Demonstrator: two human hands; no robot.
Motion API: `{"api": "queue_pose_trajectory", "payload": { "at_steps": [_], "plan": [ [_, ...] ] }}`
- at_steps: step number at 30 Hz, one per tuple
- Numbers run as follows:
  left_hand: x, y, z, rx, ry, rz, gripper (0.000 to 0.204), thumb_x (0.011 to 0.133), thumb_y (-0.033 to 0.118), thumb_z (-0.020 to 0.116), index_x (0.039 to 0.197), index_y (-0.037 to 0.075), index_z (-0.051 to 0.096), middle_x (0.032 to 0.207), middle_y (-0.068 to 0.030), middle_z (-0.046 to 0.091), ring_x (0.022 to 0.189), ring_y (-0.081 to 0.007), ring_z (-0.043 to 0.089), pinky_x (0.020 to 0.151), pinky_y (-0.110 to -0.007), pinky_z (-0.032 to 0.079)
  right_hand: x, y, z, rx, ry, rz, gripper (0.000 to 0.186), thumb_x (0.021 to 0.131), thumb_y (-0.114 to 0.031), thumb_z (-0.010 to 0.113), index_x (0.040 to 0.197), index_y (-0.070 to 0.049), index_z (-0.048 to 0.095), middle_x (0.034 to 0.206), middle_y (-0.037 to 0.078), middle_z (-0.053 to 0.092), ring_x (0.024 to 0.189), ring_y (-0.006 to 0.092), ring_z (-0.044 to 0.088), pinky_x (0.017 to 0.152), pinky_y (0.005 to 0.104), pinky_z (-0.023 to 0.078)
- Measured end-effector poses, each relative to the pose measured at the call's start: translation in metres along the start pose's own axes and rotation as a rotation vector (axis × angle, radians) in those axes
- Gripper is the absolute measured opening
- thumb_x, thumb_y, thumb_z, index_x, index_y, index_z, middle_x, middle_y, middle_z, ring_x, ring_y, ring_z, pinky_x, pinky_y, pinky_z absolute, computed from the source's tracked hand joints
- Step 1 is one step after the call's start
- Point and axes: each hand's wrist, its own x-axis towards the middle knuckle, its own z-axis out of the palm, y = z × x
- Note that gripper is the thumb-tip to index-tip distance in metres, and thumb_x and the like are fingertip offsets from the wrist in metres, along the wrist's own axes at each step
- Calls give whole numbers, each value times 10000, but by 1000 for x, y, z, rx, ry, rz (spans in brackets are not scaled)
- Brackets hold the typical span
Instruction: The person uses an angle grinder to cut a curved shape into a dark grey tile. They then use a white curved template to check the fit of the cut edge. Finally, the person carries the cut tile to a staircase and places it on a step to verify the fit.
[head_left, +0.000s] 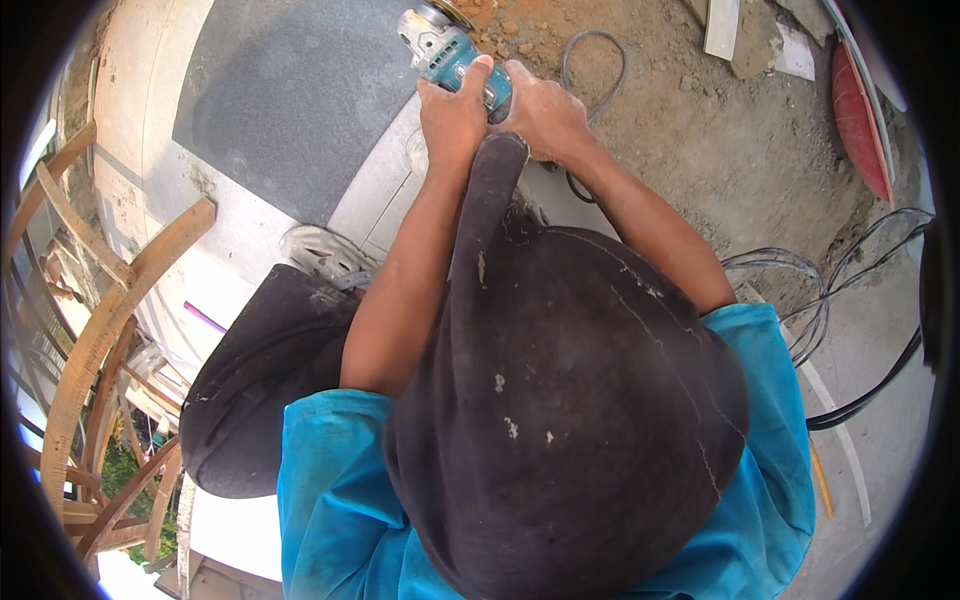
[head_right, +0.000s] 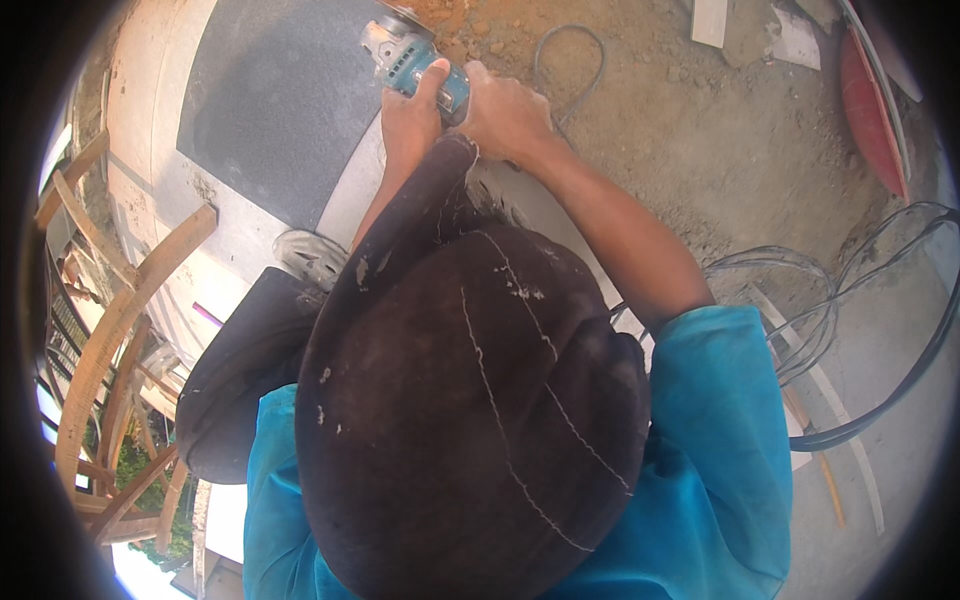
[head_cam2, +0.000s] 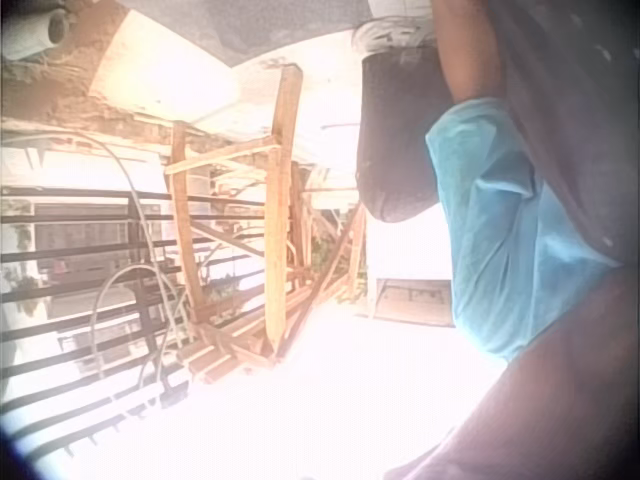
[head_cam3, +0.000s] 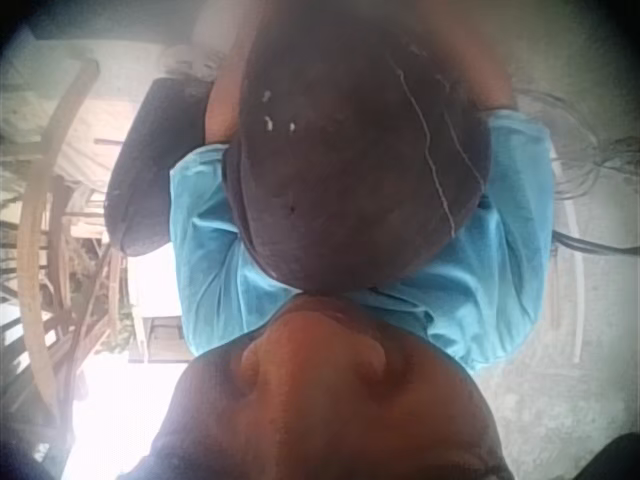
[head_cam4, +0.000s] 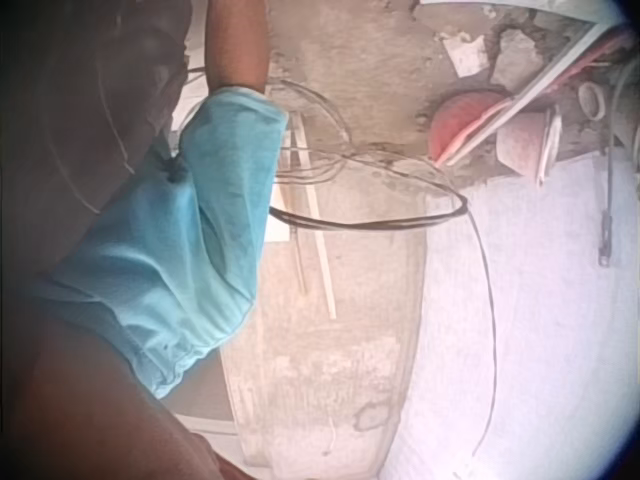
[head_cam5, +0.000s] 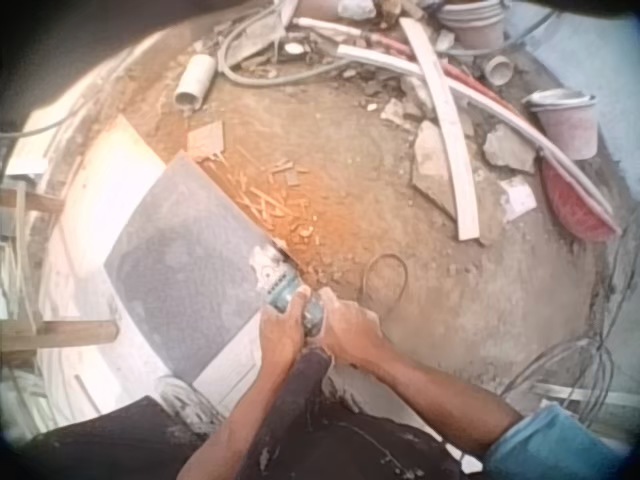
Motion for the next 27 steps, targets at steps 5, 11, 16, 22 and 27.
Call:
{"api": "queue_pose_trajectory", "payload": {
  "at_steps": [5, 11, 16, 22, 27],
  "plan": [
    [0, -2, 3, 41, 21, -6, 747, 798, 448, 751, 1240, -101, 502, 1107, -279, 654, 1022, -372, 654, 929, -391, 477, 0, 4, 4, 38, -10, 7, 817, 655, -475, 785, 1278, -25, 507, 1027, 224, 713, 1022, 395, 678, 878, 500, 514],
    [-10, 12, 0, -191, -111, 82, 801, 815, 400, 775, 1347, -79, 418, 1150, -239, 653, 1056, -301, 658, 946, -390, 491, -4, -1, -6, 131, 60, 27, 816, 658, -473, 776, 1290, -27, 515, 1019, 213, 711, 1014, 392, 674, 872, 492, 515],
    [-20, 9, -8, -171, -689, 60, 1026, 796, 328, 828, 1507, -41, 188, 1254, -221, 612, 1138, -279, 625, 993, -399, 487, 6, 29, -11, 435, 284, -28, 684, 655, -368, 788, 1195, -5, 577, 1015, 190, 711, 965, 341, 690, 859, 443, 521],
    [-34, -13, 6, -66, -913, 163, 1175, 777, 259, 846, 1562, 19, 5, 1297, -237, 594, 1168, -300, 617, 1008, -401, 477, -4, 23, -40, 708, 376, 67, 537, 637, -202, 783, 1102, -1, 608, 965, 125, 695, 881, 261, 685, 819, 381, 527],
    [-35, -1, 8, 221, -879, 311, 904, 908, 109, 680, 1565, 13, 67, 1333, -195, 588, 1241, -273, 578, 1047, -389, 435, -8, 26, -40, 913, 534, 96, 446, 687, -86, 777, 1086, -11, 594, 900, 56, 667, 801, 151, 640, 753, 317, 526]
  ]
}}
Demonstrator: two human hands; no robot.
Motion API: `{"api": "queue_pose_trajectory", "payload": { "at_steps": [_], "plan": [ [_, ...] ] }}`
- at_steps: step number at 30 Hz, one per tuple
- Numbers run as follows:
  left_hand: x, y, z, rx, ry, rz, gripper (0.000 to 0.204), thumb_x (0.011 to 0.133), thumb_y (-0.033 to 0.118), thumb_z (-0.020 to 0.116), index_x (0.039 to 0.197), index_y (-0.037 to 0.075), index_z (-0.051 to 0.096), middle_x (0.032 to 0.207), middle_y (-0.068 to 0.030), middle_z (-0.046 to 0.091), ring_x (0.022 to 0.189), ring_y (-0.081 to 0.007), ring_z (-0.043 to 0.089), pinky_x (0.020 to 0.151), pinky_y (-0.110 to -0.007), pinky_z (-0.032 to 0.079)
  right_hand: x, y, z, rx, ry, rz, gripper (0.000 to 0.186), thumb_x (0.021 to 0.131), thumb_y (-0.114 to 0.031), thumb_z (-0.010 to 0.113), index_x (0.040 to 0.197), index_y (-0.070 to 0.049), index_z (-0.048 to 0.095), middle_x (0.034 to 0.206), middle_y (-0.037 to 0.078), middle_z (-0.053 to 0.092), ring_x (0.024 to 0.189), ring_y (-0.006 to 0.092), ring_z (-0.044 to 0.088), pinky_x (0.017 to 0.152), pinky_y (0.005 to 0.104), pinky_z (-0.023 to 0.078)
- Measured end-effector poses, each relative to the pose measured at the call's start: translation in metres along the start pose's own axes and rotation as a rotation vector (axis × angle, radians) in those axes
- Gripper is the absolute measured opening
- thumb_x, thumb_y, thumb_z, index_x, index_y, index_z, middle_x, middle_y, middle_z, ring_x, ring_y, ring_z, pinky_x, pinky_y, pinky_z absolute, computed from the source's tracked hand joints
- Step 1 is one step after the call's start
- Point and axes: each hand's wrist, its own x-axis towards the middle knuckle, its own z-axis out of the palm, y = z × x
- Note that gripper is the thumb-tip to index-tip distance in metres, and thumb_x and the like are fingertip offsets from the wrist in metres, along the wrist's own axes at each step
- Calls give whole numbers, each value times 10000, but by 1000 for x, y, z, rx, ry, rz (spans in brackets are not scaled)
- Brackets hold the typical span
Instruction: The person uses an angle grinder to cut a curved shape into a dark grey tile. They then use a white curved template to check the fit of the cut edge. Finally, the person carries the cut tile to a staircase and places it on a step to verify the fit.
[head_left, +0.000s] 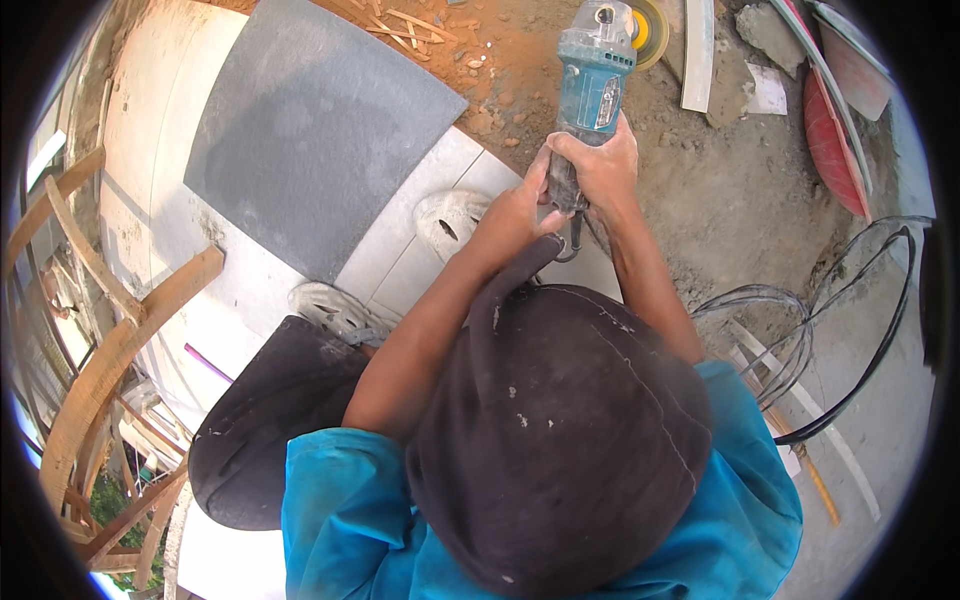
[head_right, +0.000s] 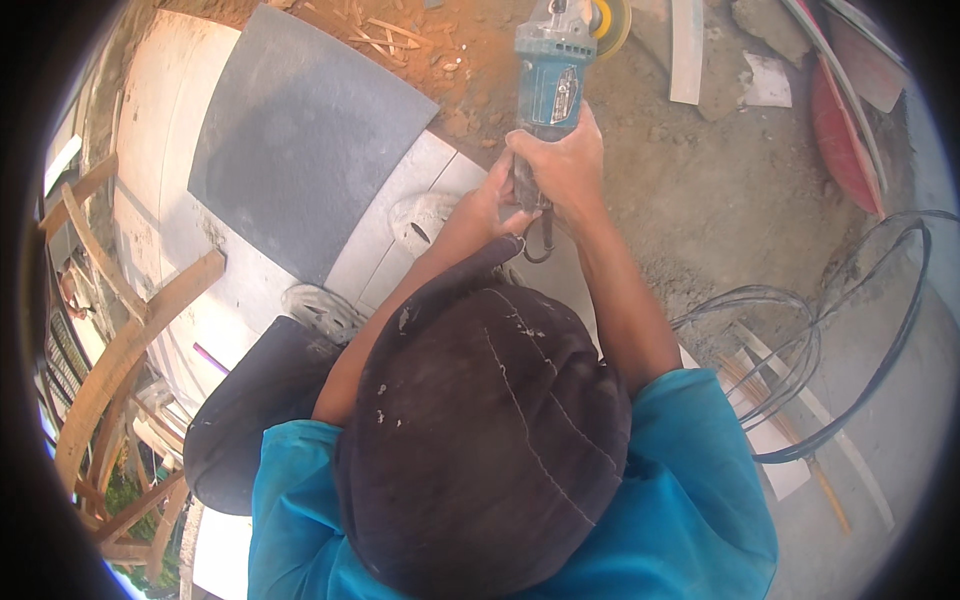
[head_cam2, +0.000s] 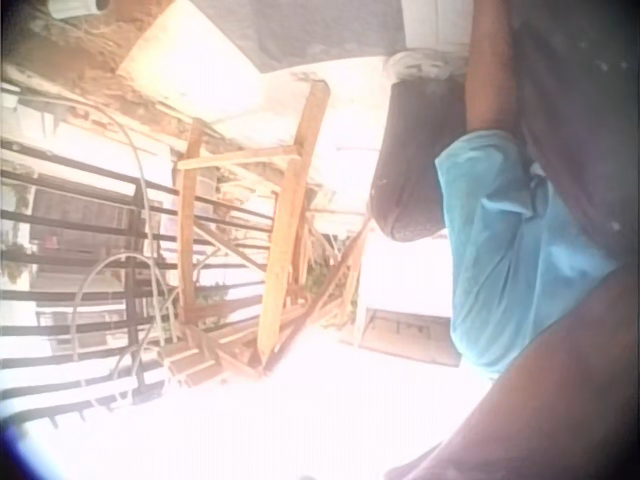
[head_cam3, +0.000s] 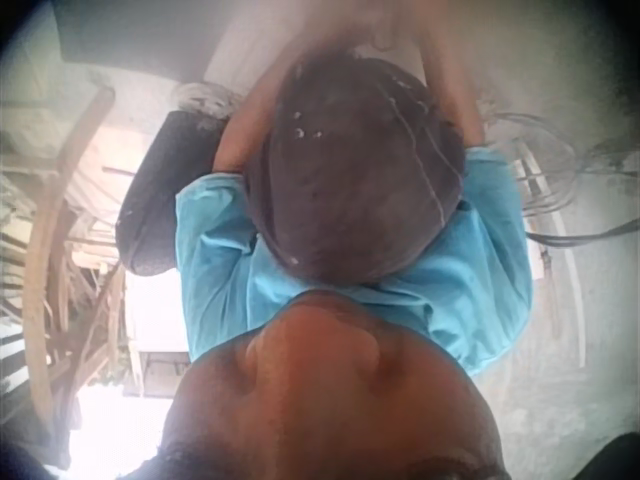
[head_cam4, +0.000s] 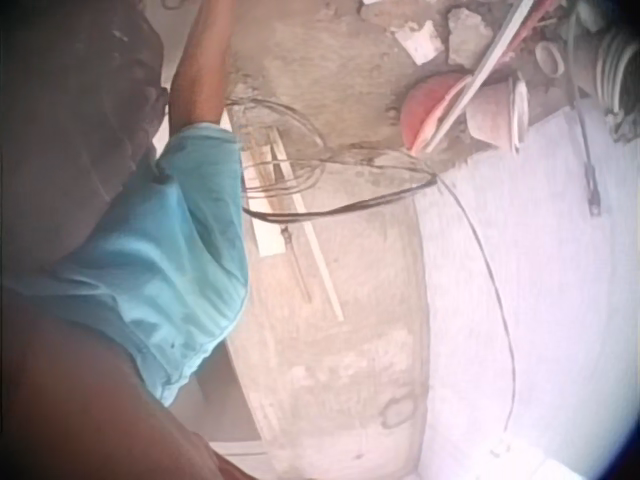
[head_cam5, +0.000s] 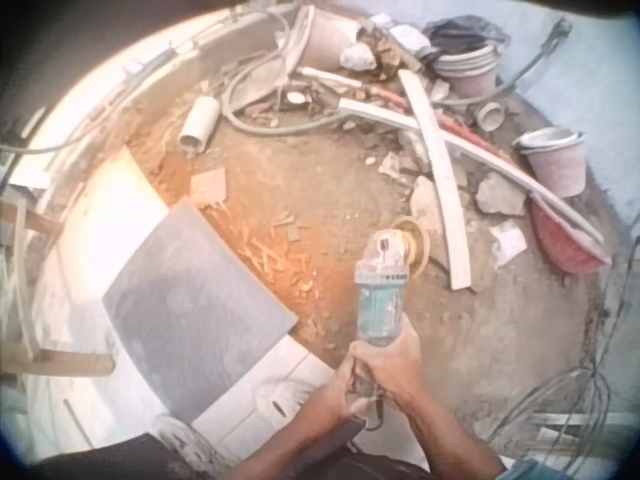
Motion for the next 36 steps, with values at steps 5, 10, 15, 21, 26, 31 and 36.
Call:
{"api": "queue_pose_trajectory", "payload": {
  "at_steps": [5, 10, 15, 21, 26, 31, 36],
  "plan": [
    [13, -11, 11, -55, 5, 77, 903, 867, 56, 654, 1594, 147, 126, 1314, -210, 614, 1209, -315, 610, 998, -370, 469, -7, 3, -15, 42, 165, -31, 510, 652, -188, 777, 1074, 18, 578, 922, 114, 660, 827, 223, 655, 784, 356, 524],
    [29, -9, 19, -112, -65, -61, 786, 891, 42, 644, 1567, 109, 249, 1280, -189, 641, 1155, -254, 639, 991, -331, 473, -6, 11, -41, -156, 405, -40, 563, 656, -222, 778, 1112, 27, 560, 958, 167, 675, 877, 301, 674, 811, 402, 522],
    [32, -21, 13, -96, 32, -104, 657, 921, 57, 633, 1512, 46, 346, 1239, -169, 658, 1126, -199, 642, 977, -334, 483, 13, 47, -109, -305, 707, 140, 626, 686, -270, 754, 1183, 25, 513, 1010, 208, 684, 941, 371, 678, 835, 453, 518],
    [30, -22, -18, -132, 138, -136, 536, 949, 79, 611, 1456, 52, 441, 1231, -131, 667, 1089, -182, 648, 967, -321, 482, 57, 90, -192, -652, 1019, 414, 791, 682, -383, 822, 1269, -31, 425, 1168, 224, 612, 1114, 405, 604, 930, 530, 479],
    [30, -29, -20, -126, 111, -191, 512, 967, 68, 583, 1451, 25, 423, 1253, -160, 646, 1127, -199, 634, 1009, -325, 461, 81, 116, -225, -749, 1125, 586, 934, 678, -493, 856, 1342, -80, 346, 1323, 205, 477, 1281, 390, 465, 988, 576, 438],
    [28, -30, -20, -164, 185, -207, 473, 960, 79, 598, 1419, 56, 490, 1206, -113, 676, 1073, -161, 647, 968, -303, 470, 90, 136, -223, -783, 1121, 624, 961, 656, -566, 854, 1341, -110, 358, 1352, 198, 462, 1295, 368, 449, 1000, 594, 420],
    [31, -30, -18, -206, 203, -207, 460, 963, 68, 594, 1411, 41, 495, 1203, -127, 672, 1069, -166, 647, 964, -299, 471, 94, 144, -224, -703, 1141, 628, 982, 640, -605, 848, 1342, -116, 365, 1358, 192, 459, 1313, 376, 425, 1017, 600, 398]
  ]
}}
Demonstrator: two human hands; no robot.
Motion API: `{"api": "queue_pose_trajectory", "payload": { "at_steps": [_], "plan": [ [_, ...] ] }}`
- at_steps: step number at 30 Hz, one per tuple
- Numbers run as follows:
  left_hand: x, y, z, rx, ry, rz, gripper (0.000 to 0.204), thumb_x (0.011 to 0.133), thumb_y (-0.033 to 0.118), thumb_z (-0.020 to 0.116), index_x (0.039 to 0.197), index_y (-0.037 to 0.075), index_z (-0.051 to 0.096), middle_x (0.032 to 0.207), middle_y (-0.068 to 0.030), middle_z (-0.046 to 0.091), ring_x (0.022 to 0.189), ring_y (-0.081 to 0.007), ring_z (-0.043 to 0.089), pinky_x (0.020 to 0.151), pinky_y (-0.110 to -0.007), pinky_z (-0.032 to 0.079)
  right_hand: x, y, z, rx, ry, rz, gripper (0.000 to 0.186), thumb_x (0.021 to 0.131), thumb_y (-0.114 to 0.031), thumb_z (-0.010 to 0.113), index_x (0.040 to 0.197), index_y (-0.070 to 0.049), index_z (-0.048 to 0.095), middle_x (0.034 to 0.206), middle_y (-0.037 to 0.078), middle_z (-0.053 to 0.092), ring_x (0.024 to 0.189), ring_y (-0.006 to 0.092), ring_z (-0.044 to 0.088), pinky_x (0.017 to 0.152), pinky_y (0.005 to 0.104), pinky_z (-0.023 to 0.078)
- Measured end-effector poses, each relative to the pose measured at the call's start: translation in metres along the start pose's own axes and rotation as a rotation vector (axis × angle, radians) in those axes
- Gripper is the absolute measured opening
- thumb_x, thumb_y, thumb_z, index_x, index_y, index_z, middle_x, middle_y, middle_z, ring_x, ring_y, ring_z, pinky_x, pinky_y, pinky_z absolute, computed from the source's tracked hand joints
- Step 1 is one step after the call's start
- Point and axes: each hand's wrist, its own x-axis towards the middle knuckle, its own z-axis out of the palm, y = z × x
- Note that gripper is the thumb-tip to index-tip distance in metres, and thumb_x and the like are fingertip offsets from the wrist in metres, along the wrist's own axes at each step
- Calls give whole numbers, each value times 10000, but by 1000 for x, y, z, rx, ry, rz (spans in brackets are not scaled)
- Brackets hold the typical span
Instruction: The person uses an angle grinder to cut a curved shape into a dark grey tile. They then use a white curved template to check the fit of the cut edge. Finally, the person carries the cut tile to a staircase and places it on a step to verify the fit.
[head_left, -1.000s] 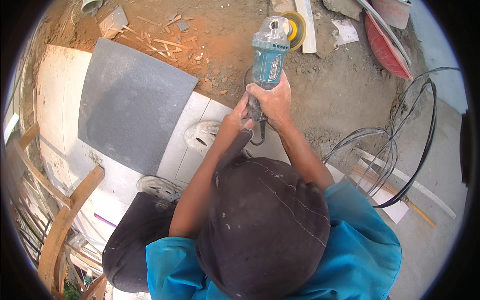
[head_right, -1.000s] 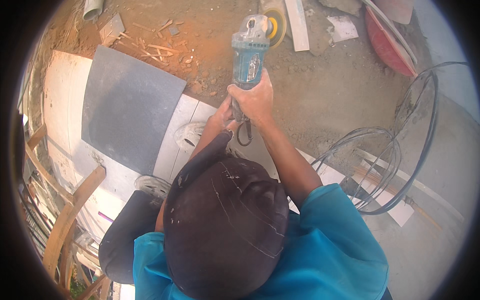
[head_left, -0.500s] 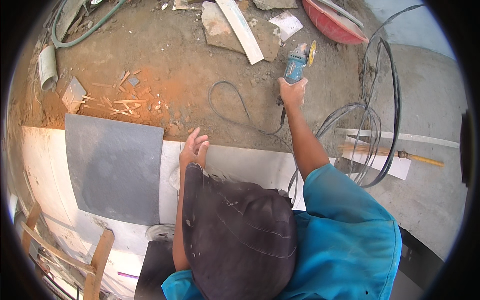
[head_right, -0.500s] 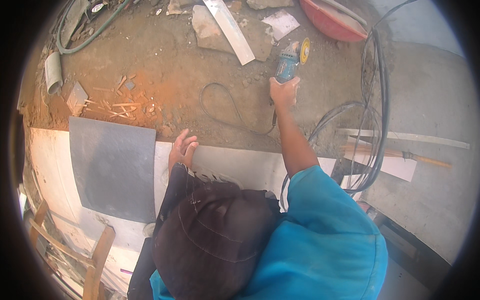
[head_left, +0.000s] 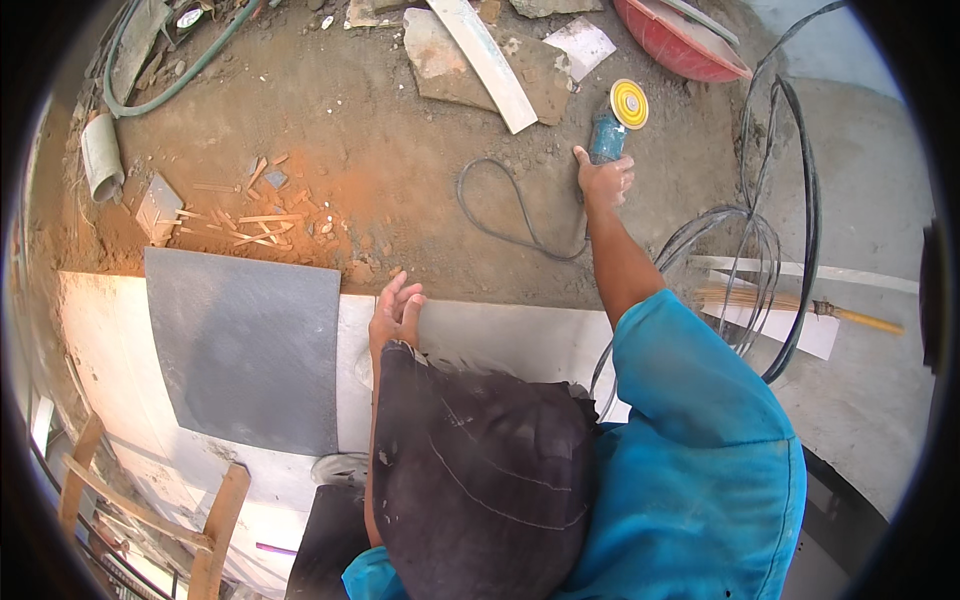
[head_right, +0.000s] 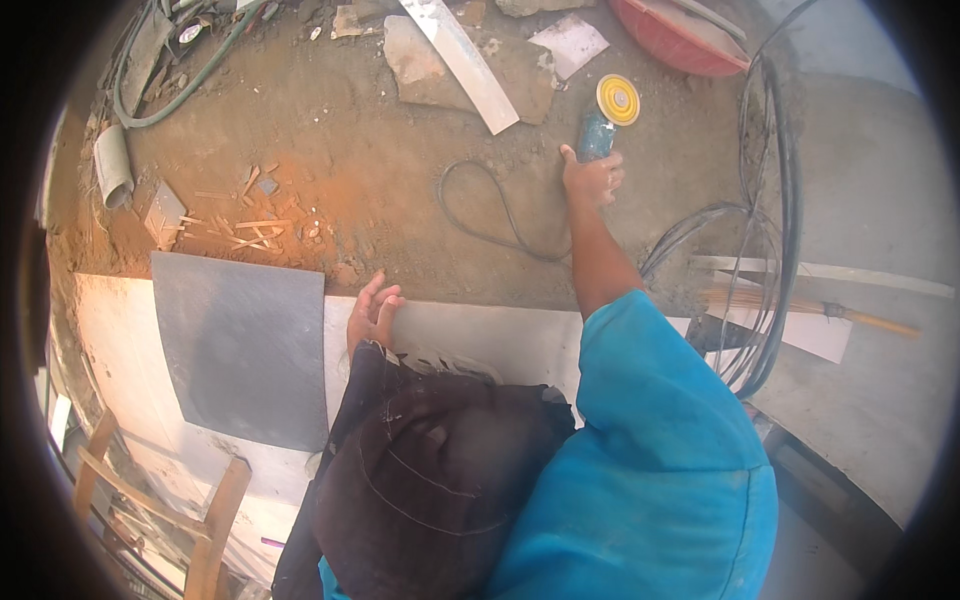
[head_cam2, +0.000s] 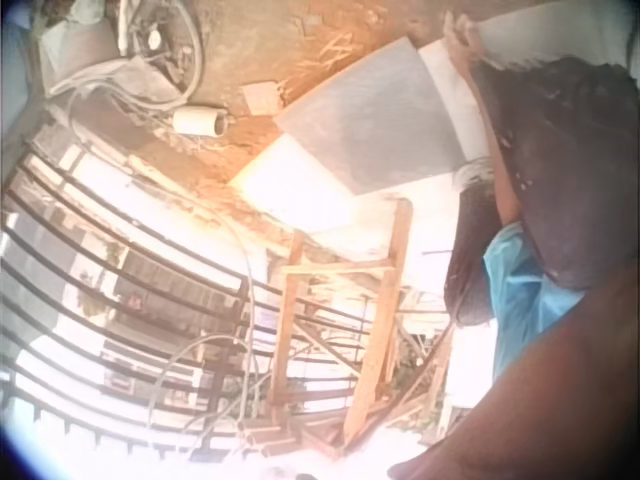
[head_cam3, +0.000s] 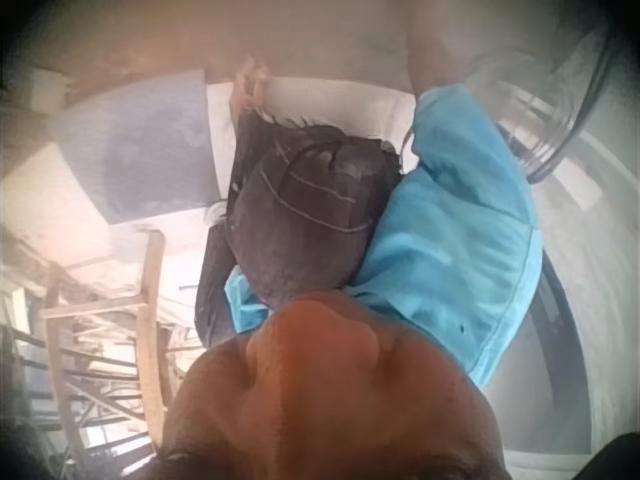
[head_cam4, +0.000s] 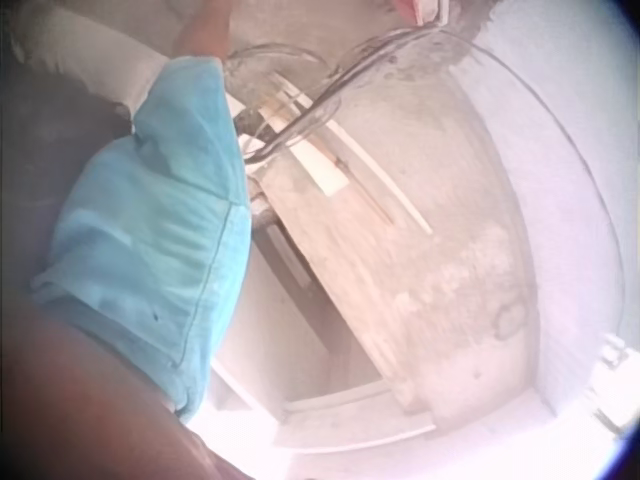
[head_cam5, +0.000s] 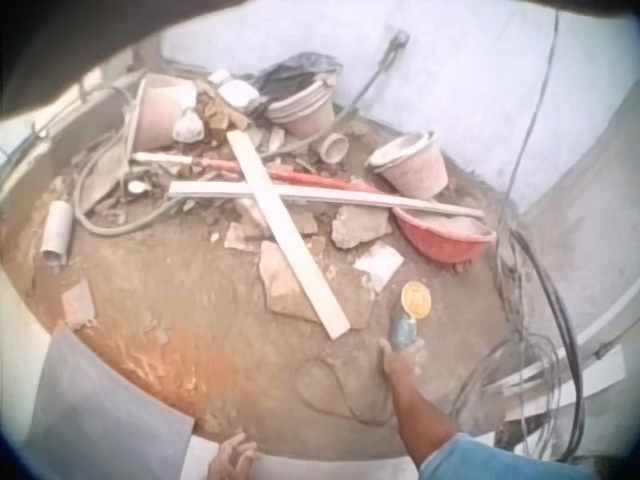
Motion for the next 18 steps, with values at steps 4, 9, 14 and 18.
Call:
{"api": "queue_pose_trajectory", "payload": {
  "at_steps": [4, 9, 14, 18],
  "plan": [
    [0, 2, -1, 31, -2, -14, 458, 963, 73, 598, 1409, 39, 499, 1203, -125, 674, 1066, -162, 646, 961, -297, 472, 0, 6, -1, 28, -7, -25, 1008, 644, -649, 821, 1362, -115, 357, 1372, 194, 438, 1328, 379, 403, 1021, 604, 387],
    [-3, 10, -2, 42, -18, -7, 463, 977, 82, 586, 1418, 8, 466, 1225, -148, 659, 1072, -175, 646, 993, -316, 455, -5, 4, 5, 96, 53, -26, 1003, 667, -670, 792, 1372, -109, 351, 1382, 198, 411, 1325, 385, 393, 1027, 606, 371],
    [-3, 5, -3, 20, 1, 2, 460, 965, 78, 589, 1413, 33, 494, 1201, -124, 673, 1046, -157, 649, 944, -288, 478, -7, 5, 1, 101, 71, -57, 954, 710, -634, 780, 1377, -103, 351, 1371, 197, 412, 1298, 386, 401, 1038, 589, 352],
    [-2, 0, -9, 16, -8, 15, 454, 969, 86, 586, 1410, 27, 494, 1205, -128, 670, 1049, -160, 648, 938, -291, 484, -38, -14, -16, 123, 226, -618, 801, 772, -446, 797, 1361, -79, 397, 1341, 188, 416, 1256, 384, 413, 1041, 556, 341]
  ]
}}
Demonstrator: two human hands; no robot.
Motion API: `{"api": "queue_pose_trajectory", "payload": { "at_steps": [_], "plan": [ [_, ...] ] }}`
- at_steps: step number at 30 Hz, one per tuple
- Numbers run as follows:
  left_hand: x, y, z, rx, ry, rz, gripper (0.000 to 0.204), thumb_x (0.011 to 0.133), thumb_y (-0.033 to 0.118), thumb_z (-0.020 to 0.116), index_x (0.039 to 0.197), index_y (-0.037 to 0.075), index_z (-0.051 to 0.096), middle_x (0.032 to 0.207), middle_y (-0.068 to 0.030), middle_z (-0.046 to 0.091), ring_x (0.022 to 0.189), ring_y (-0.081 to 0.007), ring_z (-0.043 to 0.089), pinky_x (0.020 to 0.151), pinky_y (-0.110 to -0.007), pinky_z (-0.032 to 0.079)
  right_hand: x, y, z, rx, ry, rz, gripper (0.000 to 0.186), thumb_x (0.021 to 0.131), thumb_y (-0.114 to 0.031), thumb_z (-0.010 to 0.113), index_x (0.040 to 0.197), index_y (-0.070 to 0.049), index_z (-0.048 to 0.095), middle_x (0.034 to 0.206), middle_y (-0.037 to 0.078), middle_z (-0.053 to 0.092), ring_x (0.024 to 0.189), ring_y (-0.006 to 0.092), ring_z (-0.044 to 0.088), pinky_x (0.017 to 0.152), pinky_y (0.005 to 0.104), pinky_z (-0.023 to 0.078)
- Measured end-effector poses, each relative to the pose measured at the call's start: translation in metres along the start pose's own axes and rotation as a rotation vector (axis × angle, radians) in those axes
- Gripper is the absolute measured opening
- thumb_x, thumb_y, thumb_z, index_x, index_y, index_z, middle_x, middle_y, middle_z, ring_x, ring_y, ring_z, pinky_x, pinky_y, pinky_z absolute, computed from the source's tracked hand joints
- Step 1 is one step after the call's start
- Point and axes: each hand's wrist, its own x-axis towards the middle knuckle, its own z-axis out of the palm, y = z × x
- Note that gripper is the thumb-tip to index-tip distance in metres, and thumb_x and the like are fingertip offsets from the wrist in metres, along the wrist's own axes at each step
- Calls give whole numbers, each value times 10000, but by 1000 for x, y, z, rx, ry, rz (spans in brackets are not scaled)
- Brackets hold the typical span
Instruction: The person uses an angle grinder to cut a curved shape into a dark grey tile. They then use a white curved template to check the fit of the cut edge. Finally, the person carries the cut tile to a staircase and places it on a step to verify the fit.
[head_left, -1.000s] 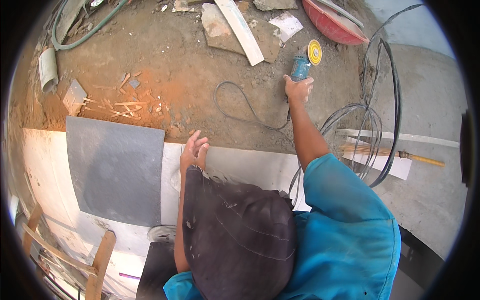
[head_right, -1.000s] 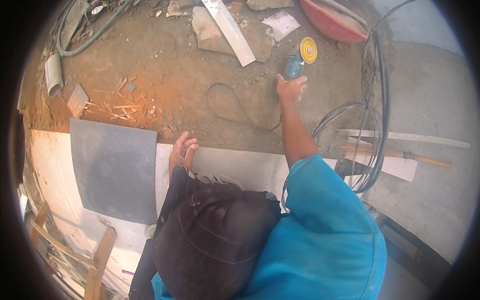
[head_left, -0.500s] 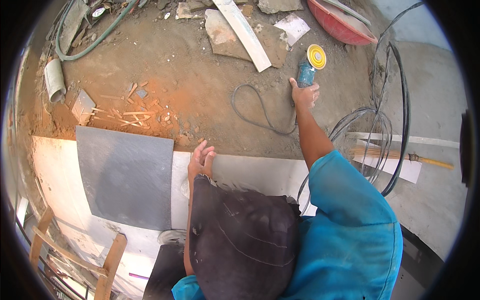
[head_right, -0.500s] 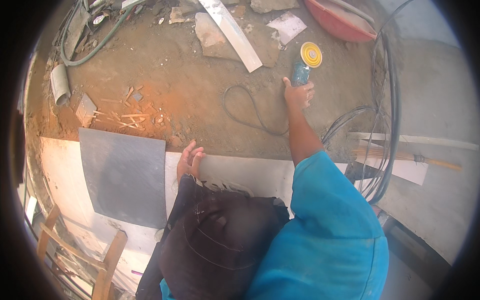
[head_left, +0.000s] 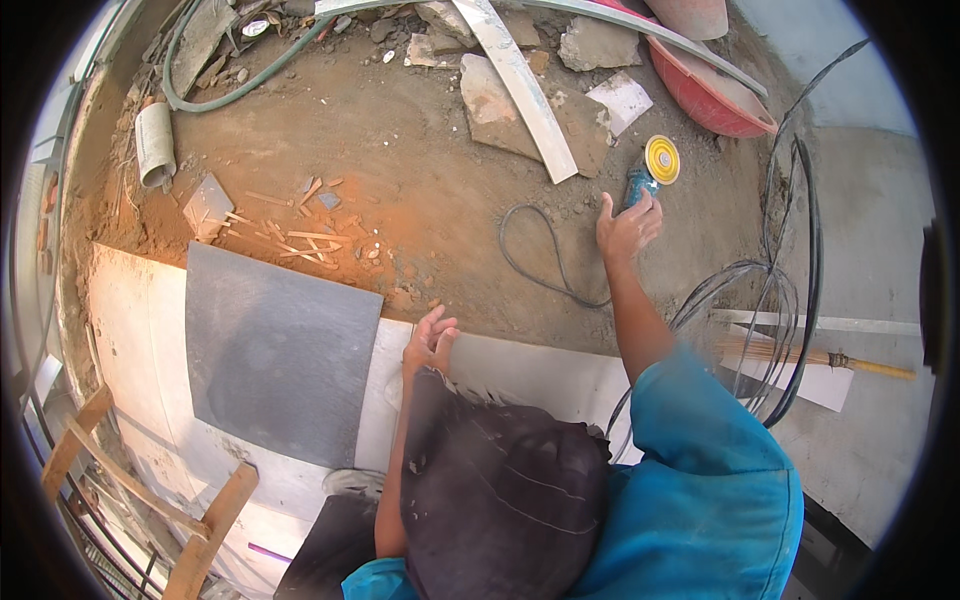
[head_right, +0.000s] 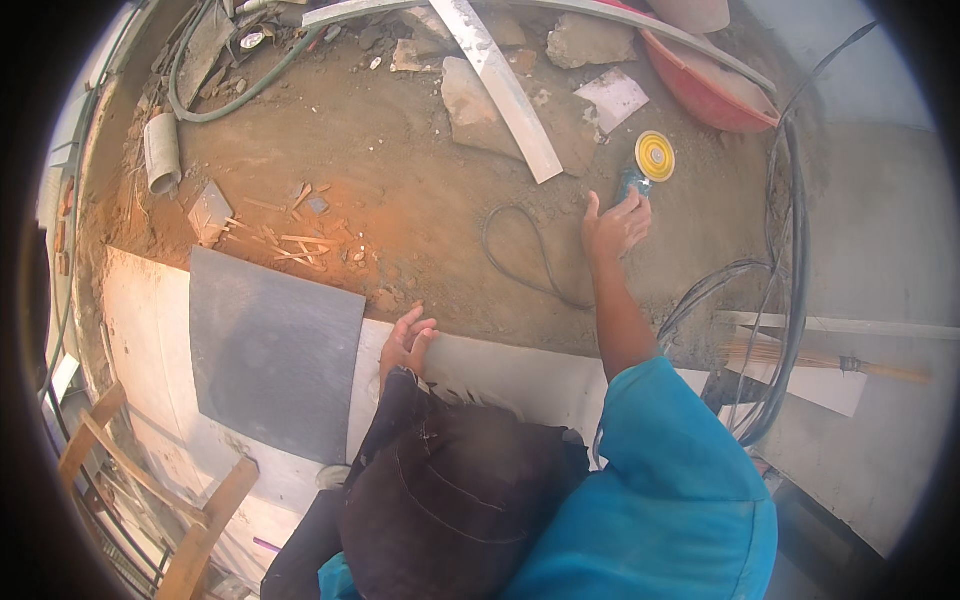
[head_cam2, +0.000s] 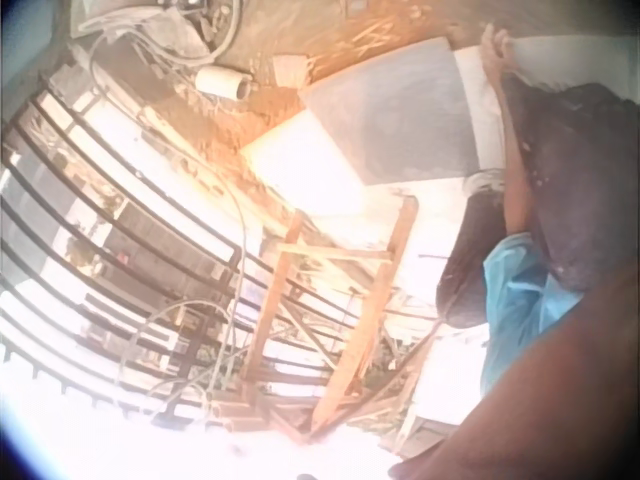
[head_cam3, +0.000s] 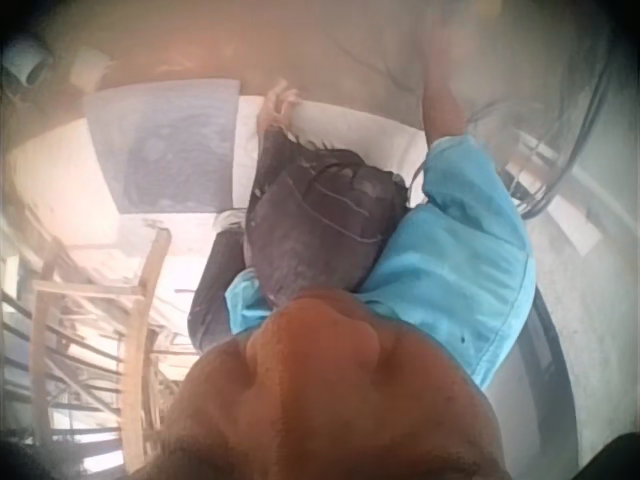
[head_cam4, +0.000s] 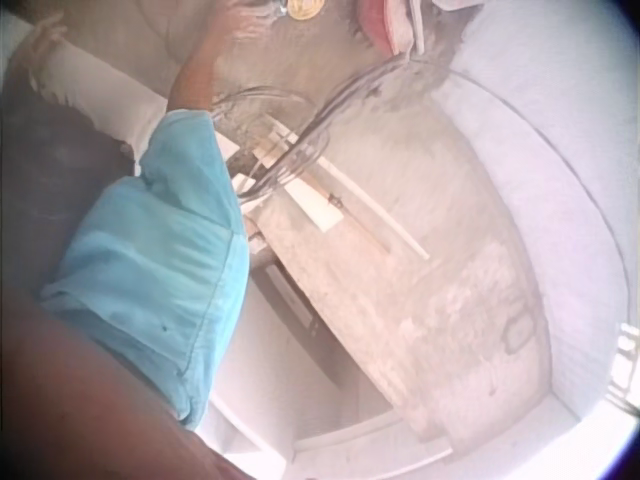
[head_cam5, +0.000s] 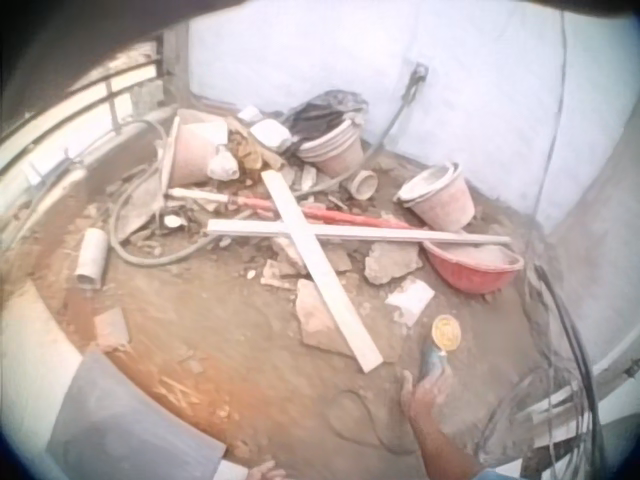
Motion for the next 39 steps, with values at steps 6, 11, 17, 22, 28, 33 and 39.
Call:
{"api": "queue_pose_trajectory", "payload": {
  "at_steps": [6, 11, 17, 22, 28, 33, 39],
  "plan": [
    [-1, 4, 1, -48, 6, 2, 440, 973, 98, 588, 1398, 22, 504, 1198, -131, 672, 1052, -162, 648, 924, -295, 495, 29, -154, 21, 351, -99, -430, 800, 794, -350, 777, 1414, -30, 385, 1368, 204, 385, 1278, 406, 376, 1070, 523, 319],
    [-6, 24, -7, -131, 84, 53, 402, 986, 110, 575, 1370, 2, 521, 1177, -145, 676, 1014, -168, 663, 898, -280, 507, 90, -209, 69, 148, -226, -124, 822, 775, -473, 759, 1405, -56, 433, 1392, 206, 426, 1300, 397, 374, 1053, 584, 307],
    [-8, 34, -44, -271, 240, 150, 382, 1010, 108, 543, 1351, -55, 490, 1121, -148, 673, 992, -182, 669, 875, -292, 529, 104, -191, 61, 370, -124, -271, 644, 673, -410, 823, 1148, -47, 581, 1140, 186, 622, 1084, 372, 586, 929, 471, 461],
    [6, 66, -111, -316, 616, 281, 410, 994, 113, 570, 1344, -77, 472, 1089, -135, 667, 937, -178, 670, 874, -297, 538, 0, -194, -22, 483, -363, -328, 567, 691, -316, 828, 1101, -26, 562, 1082, 175, 622, 1018, 354, 614, 879, 442, 484],
    [58, 121, -210, -220, 969, 472, 668, 956, 281, 648, 1384, -141, 356, 1192, -204, 558, 1063, -255, 613, 876, -324, 528, -135, -207, -92, 652, -787, -362, 506, 675, -235, 804, 1086, -65, 562, 1080, 117, 580, 1000, 325, 609, 836, 438, 490],
    [103, 142, -274, -157, 1076, 250, 1047, 813, 493, 760, 1465, -140, 239, 1343, -231, 416, 1242, -308, 479, 1020, -409, 435, -189, -229, -104, 559, -997, -396, 460, 710, -254, 759, 1098, -102, 562, 1126, 86, 538, 999, 328, 619, 805, 461, 507],
    [159, 104, -324, 230, 1215, 198, 1075, 745, 263, 812, 1464, -185, 152, 1358, -296, 454, 1206, -320, 558, 995, -368, 488, -212, -246, -93, 588, -1035, -511, 508, 704, -221, 768, 1155, -104, 566, 1128, 91, 522, 960, 319, 637, 775, 455, 513]
  ]
}}
